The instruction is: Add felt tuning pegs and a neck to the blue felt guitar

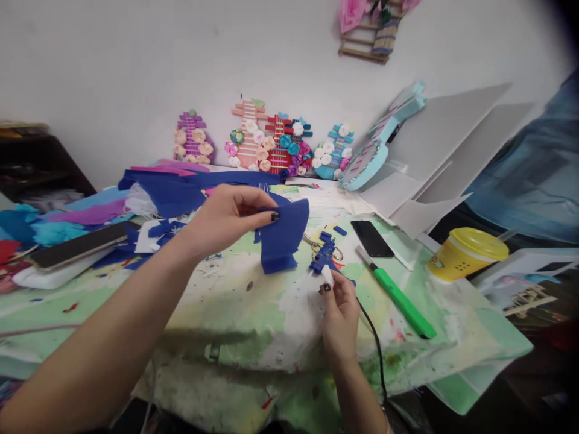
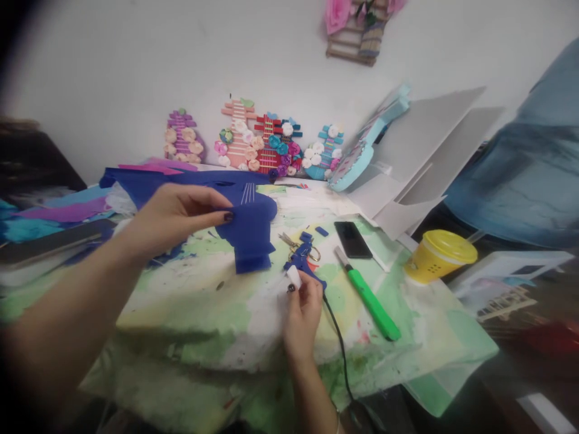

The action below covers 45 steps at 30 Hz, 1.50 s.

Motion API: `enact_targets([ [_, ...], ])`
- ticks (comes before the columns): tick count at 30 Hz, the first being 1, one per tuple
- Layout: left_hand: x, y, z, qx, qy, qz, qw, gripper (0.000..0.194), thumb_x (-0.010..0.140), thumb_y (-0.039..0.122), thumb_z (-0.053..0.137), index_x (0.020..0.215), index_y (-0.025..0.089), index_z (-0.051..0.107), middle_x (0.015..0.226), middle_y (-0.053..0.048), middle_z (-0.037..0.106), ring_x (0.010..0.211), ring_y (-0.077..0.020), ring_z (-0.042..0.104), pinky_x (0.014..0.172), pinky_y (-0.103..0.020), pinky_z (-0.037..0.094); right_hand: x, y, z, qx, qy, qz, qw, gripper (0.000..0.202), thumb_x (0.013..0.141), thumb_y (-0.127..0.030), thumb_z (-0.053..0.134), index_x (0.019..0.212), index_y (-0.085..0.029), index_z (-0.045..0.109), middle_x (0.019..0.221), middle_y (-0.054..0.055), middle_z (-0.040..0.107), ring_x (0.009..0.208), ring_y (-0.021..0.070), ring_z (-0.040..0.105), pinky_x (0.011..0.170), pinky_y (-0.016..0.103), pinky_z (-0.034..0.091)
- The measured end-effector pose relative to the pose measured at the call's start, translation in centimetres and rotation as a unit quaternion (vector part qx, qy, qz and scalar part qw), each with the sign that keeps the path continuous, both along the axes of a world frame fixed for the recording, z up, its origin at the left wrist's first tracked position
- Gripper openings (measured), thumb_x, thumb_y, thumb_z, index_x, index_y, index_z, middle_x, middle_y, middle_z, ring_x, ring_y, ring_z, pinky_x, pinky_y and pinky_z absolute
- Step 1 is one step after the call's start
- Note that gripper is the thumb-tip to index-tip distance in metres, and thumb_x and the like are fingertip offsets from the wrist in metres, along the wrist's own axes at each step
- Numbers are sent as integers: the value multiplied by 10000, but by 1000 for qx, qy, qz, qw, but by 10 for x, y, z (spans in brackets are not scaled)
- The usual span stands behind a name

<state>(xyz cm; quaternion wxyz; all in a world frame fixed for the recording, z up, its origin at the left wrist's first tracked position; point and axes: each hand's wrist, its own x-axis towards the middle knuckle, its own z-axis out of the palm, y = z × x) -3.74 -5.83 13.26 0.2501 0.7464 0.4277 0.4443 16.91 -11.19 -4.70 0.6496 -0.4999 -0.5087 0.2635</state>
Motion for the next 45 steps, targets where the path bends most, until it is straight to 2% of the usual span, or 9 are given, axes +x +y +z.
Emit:
enact_targets([
  [6, 16, -19, 36, -53, -175, -72, 980, 126, 717, 286, 688, 790, 185, 670, 679, 18, 643, 666, -140, 658, 561, -226, 506, -6, 1, 3, -12, 135, -19, 991, 326, 857, -390, 516, 1120, -198, 512, 1127, 103, 586, 1036, 215, 568, 906, 400, 440],
  [11, 30, -12, 38, -156, -262, -121, 945, 79, 731, 209, 655, 795, 165, 645, 673, 23, 637, 612, -111, 643, 561, -220, 510, -8, -3, 11, -6, 217, 65, 974, 251, 841, -354, 549, 1044, -217, 494, 1167, 81, 588, 969, 175, 606, 894, 366, 459],
  [15, 22, 13, -2, -219, -251, -128, 934, 198, 653, 214, 726, 823, 140, 655, 698, -1, 653, 618, -108, 620, 603, -246, 509, -6, -7, 14, -23, 239, 78, 968, 259, 817, -340, 564, 1035, -223, 485, 1147, 80, 597, 821, 142, 625, 770, 316, 506],
  [20, 4, 33, -77, -266, -132, -12, 955, 194, 617, 244, 743, 743, 121, 663, 644, -12, 641, 573, -98, 579, 584, -240, 483, -7, -11, 17, -25, 252, 110, 961, 222, 849, -322, 524, 1038, -240, 443, 1169, 71, 565, 665, 125, 666, 721, 361, 535],
  [24, 2, 32, -115, -295, -118, 65, 946, 183, 681, 276, 672, 784, 130, 633, 575, -10, 620, 488, -126, 576, 504, -258, 476, -12, -15, 19, -22, 207, 101, 973, 205, 883, -319, 490, 1067, -242, 439, 1190, 79, 554, 565, 102, 648, 624, 332, 548],
  [31, 1, 42, -138, -154, 50, 183, 970, 133, 701, 243, 581, 784, 166, 651, 589, -9, 608, 571, -168, 594, 610, -287, 460, -13, -20, 18, -39, 140, 105, 984, 226, 898, -346, 482, 1090, -236, 434, 1048, 54, 623, 595, 115, 645, 651, 325, 545],
  [39, -3, 12, -125, 23, 123, 168, 978, 302, 772, 166, 538, 1074, 155, 543, 1110, -105, 543, 713, -138, 563, 797, -364, 478, -8, -19, 17, -57, 70, 132, 987, 271, 884, -371, 527, 1102, -210, 519, 710, -13, 599, 651, 147, 592, 664, 304, 488],
  [42, -9, -25, -117, 121, 180, 45, 975, 120, 832, 236, 530, 922, 176, 580, 1051, -103, 541, 983, -219, 533, 872, -390, 451, -5, -19, 20, -69, 87, 148, 983, 267, 871, -364, 551, 1085, -206, 546, 705, -8, 602, 641, 144, 588, 656, 299, 484],
  [45, -19, -61, -119, 161, 290, -149, 932, 318, 735, 423, 667, 927, 182, 588, 1065, -121, 575, 1020, -276, 503, 896, -452, 430, -1, -22, 23, -75, 130, 152, 977, 268, 831, -349, 602, 1060, -213, 568, 838, 19, 629, 622, 130, 584, 644, 306, 499],
])
